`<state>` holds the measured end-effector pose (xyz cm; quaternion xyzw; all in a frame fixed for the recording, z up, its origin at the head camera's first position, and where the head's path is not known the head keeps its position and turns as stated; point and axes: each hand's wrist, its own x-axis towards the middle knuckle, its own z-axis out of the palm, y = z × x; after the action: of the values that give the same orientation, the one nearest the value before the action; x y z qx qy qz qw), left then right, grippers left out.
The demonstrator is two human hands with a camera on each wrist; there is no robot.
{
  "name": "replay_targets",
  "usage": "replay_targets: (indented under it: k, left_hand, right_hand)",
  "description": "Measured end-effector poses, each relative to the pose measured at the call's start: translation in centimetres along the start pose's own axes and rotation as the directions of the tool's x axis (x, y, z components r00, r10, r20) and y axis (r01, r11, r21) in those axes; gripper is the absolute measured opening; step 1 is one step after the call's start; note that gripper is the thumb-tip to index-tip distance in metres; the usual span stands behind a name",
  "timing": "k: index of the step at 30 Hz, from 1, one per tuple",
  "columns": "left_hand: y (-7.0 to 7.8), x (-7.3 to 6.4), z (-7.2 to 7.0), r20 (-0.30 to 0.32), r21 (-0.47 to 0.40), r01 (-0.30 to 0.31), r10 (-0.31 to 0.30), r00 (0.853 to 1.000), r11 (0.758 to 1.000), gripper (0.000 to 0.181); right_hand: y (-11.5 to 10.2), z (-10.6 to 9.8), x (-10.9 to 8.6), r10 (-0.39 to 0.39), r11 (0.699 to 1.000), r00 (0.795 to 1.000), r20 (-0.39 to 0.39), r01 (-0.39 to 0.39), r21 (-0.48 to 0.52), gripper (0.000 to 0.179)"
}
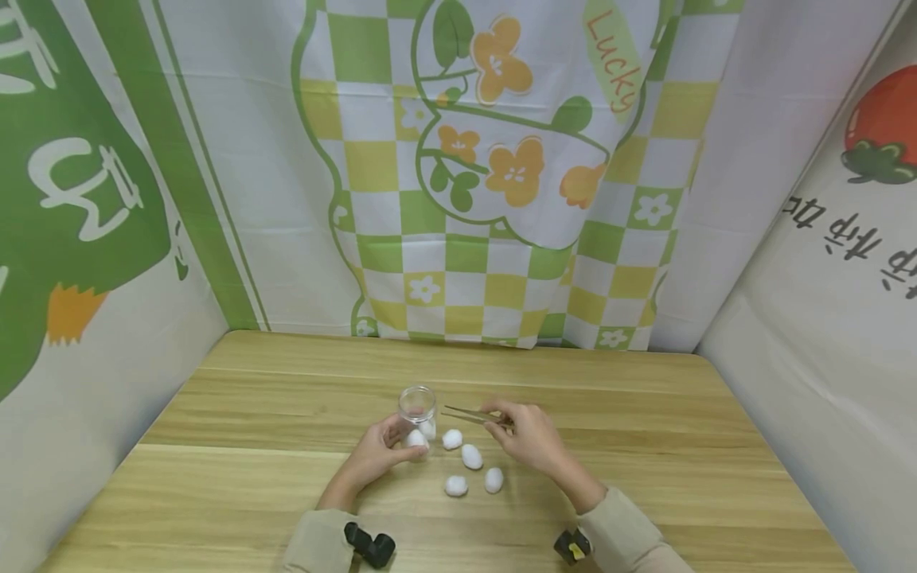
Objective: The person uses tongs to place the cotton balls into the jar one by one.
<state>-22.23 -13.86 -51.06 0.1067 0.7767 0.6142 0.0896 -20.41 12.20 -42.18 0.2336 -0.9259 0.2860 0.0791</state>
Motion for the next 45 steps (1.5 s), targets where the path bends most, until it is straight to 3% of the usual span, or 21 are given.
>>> replay_targets:
  k: [27,45]
  left_hand:
    - [0.1,0.1,-0.1,-0.002,0.000,-0.014,0.014,1.000,1.000,0.063]
    - [0.1,0.0,-0.1,0.005,0.008,-0.019,0.019,1.000,1.000,0.063]
  right_hand:
    - [1.6,1.5,-0.2,0.051,0.997,0.998,0.032,-0.049,-0.055,0.016]
    - [2.1,2.0,-0.2,0.100,0.992,0.990,0.100,-0.092,-0.089,0.016]
